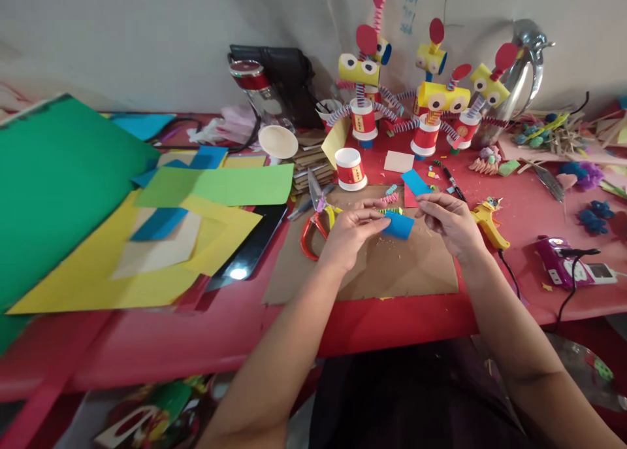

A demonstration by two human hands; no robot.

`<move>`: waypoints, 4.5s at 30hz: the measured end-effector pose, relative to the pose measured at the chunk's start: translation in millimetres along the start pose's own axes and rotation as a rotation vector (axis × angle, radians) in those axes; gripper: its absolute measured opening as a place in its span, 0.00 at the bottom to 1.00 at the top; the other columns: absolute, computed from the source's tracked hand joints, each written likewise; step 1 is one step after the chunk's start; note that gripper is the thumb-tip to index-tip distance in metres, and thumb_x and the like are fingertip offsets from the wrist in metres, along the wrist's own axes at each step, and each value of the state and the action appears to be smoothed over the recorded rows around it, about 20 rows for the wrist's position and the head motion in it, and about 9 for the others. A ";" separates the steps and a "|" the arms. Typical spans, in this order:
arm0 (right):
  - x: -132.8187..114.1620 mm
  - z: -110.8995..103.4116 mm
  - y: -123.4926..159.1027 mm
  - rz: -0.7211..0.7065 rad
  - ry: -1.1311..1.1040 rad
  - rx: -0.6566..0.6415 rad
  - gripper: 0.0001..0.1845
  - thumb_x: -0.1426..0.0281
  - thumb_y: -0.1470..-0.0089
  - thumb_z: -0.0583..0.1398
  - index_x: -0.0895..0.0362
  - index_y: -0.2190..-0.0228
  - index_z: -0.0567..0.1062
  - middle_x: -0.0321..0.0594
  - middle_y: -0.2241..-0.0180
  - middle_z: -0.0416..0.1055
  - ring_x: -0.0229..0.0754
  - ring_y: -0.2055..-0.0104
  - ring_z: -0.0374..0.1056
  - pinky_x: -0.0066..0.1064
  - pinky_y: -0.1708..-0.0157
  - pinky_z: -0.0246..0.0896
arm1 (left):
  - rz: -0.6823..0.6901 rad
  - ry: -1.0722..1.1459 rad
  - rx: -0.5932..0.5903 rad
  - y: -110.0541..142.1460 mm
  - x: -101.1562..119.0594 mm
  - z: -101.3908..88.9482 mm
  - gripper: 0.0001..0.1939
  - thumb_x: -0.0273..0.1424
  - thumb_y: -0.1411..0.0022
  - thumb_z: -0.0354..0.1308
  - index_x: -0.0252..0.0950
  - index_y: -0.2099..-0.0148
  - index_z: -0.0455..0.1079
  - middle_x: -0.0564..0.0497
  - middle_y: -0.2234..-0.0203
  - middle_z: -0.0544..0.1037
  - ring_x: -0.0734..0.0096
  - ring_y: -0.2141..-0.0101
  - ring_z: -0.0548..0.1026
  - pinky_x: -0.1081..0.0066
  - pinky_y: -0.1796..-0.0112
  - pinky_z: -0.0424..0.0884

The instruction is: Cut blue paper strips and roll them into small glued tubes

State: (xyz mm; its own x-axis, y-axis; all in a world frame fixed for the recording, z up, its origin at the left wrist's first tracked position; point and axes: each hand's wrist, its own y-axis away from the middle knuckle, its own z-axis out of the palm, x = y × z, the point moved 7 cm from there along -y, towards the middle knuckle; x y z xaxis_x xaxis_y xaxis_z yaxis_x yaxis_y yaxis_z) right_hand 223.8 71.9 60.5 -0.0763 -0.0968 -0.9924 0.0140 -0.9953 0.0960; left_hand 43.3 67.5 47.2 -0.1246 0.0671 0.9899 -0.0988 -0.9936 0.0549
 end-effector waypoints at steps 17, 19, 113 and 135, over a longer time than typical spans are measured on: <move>17.8 -0.7 -1.0 0.181 0.163 -0.038 0.23 0.50 0.54 0.64 0.59 0.79 0.77 0.30 0.86 0.62 0.27 0.84 0.49 0.27 0.83 0.41 | 0.440 -0.029 0.034 4.5 29.5 -11.6 0.02 0.33 0.50 0.69 0.44 0.73 0.79 0.52 0.73 0.80 0.67 0.66 0.76 0.65 0.61 0.73; 20.8 3.8 -0.2 0.207 0.104 -0.047 0.22 0.51 0.57 0.67 0.60 0.78 0.78 0.29 0.87 0.62 0.26 0.85 0.48 0.26 0.84 0.39 | 0.442 -0.036 0.010 6.3 31.0 -9.2 0.02 0.33 0.49 0.69 0.44 0.73 0.80 0.52 0.73 0.80 0.68 0.66 0.77 0.66 0.60 0.73; 25.6 16.5 5.7 -0.006 0.027 0.143 0.12 0.61 0.60 0.66 0.56 0.74 0.80 0.33 0.79 0.73 0.31 0.83 0.59 0.28 0.82 0.59 | -0.135 -0.027 0.107 2.5 -9.6 -0.1 0.06 0.33 0.55 0.66 0.37 0.77 0.75 0.54 0.83 0.73 0.76 0.78 0.67 0.74 0.75 0.59; 29.9 26.6 1.1 0.120 -0.196 -0.229 0.15 0.65 0.64 0.73 0.52 0.70 0.80 0.34 0.66 0.77 0.38 0.62 0.71 0.34 0.55 0.65 | -0.093 0.096 -0.026 0.9 -2.1 5.9 0.07 0.33 0.58 0.67 0.37 0.75 0.75 0.55 0.78 0.72 0.74 0.73 0.67 0.70 0.67 0.65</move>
State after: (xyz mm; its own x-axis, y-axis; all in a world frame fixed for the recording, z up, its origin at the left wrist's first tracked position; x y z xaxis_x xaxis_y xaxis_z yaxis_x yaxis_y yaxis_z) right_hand 195.0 67.7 33.0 -0.2508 -0.2352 -0.9391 0.2566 -0.9515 0.1697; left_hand 49.2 65.8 46.0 -0.2071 0.1684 0.9637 -0.1400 -0.9800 0.1412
